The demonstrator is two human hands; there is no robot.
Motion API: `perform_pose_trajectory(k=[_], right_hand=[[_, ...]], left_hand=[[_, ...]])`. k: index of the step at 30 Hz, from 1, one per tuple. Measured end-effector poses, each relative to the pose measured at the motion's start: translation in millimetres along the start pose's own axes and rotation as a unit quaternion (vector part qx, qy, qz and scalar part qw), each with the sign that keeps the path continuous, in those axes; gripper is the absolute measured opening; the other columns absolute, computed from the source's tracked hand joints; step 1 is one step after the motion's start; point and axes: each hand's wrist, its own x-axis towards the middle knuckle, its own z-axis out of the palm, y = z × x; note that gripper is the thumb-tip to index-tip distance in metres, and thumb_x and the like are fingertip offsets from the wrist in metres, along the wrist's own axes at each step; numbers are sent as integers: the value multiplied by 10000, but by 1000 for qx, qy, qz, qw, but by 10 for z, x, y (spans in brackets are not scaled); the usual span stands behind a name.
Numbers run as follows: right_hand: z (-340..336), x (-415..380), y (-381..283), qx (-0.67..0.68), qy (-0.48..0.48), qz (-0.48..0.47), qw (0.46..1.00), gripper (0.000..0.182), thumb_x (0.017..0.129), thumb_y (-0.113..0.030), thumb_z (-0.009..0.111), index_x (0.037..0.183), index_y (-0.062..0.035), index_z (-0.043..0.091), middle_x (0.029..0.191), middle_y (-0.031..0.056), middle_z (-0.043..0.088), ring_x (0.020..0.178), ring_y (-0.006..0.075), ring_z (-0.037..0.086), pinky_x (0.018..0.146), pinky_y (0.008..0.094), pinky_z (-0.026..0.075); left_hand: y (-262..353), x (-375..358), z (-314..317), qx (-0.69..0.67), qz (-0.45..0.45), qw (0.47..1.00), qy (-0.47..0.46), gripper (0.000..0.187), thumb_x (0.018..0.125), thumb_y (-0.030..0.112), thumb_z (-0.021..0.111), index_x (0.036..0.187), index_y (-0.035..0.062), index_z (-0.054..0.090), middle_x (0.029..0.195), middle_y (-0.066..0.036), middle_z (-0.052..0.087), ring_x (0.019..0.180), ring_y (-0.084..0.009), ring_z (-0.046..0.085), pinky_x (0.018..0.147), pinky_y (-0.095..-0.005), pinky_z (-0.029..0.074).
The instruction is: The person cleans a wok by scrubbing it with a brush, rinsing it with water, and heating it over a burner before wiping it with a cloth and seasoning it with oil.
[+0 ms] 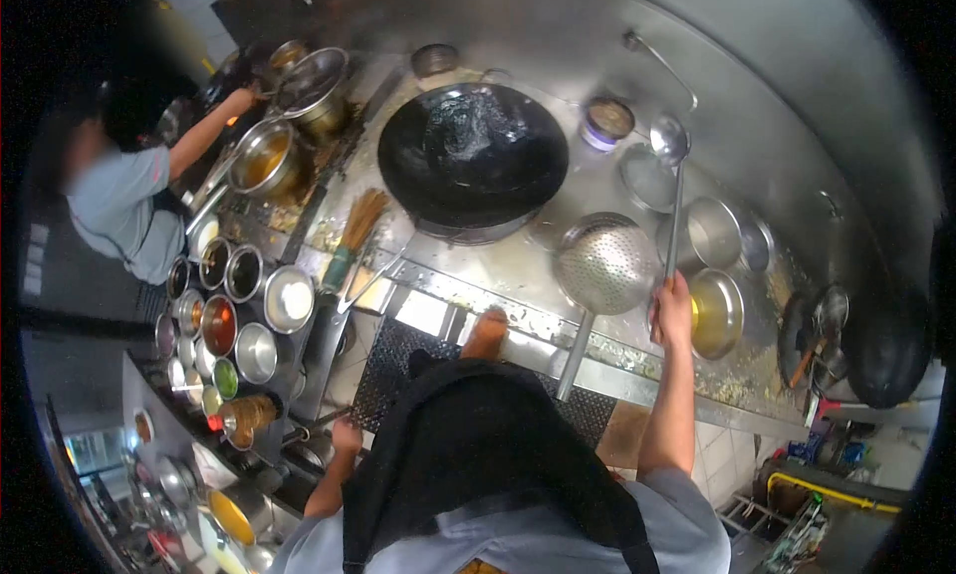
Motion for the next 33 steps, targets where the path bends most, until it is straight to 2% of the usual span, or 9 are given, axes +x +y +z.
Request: perform_pose_trajectory(k=[3,6,8,11,12,16,24,30,33], right_hand=[[-170,952,853,-220,94,-97,966,289,867,-104,475,1133,-23,555,727,118,621,616,220,622,554,361,490],[-103,1515,1158,-367,131,-149,909,216,857,-133,500,997,8,586,668,141,632,568,235,629,489,411,475],[-2,1822,1225,-391,124,-134,902,214,847,-139,514,944,32,596,691,161,651,593,253,647,506,436,482],[123,2237,1130,-241,41,47,968,133,819,-113,531,815,11,580,650,125,611,587,225,619,504,386,486],[109,2267,975,96,-33,168,981,93,810,-91,530,772,-9,551,636,98,575,559,214,582,488,360,476],[21,2148,385,664,-118,258,691,129,808,-35,505,691,-57,457,627,35,467,525,172,481,473,285,454],[-196,1579,-360,736,-203,189,617,77,798,19,484,745,-25,449,688,45,454,559,151,476,514,272,444],[-202,1649,-790,677,-216,203,674,65,825,4,477,772,-20,449,691,35,460,557,141,502,494,266,437],[-135,1867,-841,628,-214,211,718,73,844,-23,480,777,-21,453,682,37,483,544,136,517,480,258,446]], left_hand=[[-139,-774,-43,280,206,937,43,222,811,226,559,889,84,710,992,-129,700,913,-299,675,796,-428,535],[-69,-869,-43,219,9,956,-193,177,802,191,541,820,89,685,904,-106,694,873,-294,671,766,-442,532],[-32,-786,-9,188,66,976,-94,182,802,189,533,817,87,683,889,-104,693,865,-296,670,757,-448,529],[281,-564,-251,123,72,990,3,193,826,182,537,854,73,694,893,-120,698,873,-306,669,768,-435,524],[492,-458,-434,107,45,993,3,196,838,179,543,874,66,700,902,-129,700,881,-310,668,778,-425,523],[1389,-214,-1060,-173,-142,971,82,190,880,177,574,925,45,703,940,-166,695,912,-328,664,805,-390,517],[1564,-288,-1176,-155,-118,981,7,232,928,210,535,961,57,706,945,-192,684,938,-352,658,828,-399,508],[219,-121,-17,-225,23,971,74,282,929,227,469,952,81,710,928,-210,680,892,-404,647,791,-453,515],[246,-50,25,-198,-89,973,83,258,907,191,482,918,71,710,935,-171,694,894,-372,650,806,-434,522]])
